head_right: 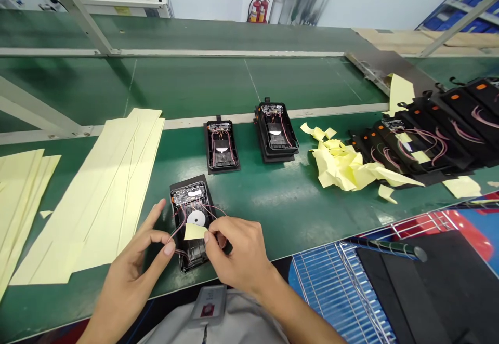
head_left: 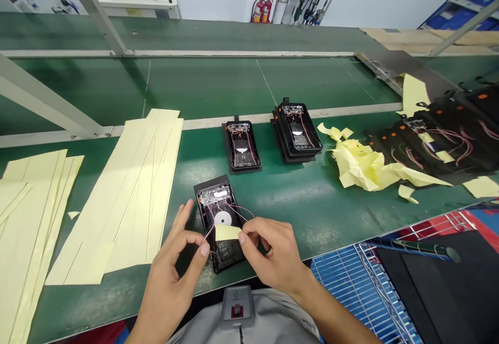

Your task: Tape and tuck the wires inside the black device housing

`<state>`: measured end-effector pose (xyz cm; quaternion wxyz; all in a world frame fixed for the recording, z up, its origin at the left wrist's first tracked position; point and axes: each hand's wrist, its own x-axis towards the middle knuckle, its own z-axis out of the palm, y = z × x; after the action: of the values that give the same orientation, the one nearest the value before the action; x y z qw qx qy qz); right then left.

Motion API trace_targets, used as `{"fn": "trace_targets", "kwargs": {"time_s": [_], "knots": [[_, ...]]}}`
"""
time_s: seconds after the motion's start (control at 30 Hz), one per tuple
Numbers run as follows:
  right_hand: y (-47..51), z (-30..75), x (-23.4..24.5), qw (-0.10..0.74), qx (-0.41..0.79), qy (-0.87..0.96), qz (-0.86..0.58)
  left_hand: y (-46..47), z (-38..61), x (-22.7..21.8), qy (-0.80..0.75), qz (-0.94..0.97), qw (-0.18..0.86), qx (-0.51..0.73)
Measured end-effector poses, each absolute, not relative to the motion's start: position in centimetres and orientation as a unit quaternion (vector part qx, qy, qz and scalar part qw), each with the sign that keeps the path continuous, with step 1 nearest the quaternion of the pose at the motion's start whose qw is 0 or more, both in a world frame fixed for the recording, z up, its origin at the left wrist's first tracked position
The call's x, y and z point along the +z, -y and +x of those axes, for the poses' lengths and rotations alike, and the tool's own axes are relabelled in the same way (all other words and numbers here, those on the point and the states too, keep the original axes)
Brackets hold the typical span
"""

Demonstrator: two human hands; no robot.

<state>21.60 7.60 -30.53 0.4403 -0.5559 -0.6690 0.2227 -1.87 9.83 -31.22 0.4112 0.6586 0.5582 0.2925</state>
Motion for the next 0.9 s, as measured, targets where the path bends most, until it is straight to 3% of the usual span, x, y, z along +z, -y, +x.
{"fn": "trace_targets", "kwargs": {"time_s": [0.3,0.57,0.9], "knots": [[-8.2,22.1,-30.9,0.42,0.258,0.644,-0.585,-10.0,-1.6,-31.6,-0.538,0.72,0.354,0.257],[-8.1,22.2,-32.0,0.425,0.259,0.64,-0.585,-10.1,0.8,-29.1,-0.597,0.682,0.342,0.249],[-8.9,22.2,-31.6,0.437,0.274,0.636,-0.575,-11.2,-0.9,-31.1,-0.539,0.733,0.324,0.259]]}}
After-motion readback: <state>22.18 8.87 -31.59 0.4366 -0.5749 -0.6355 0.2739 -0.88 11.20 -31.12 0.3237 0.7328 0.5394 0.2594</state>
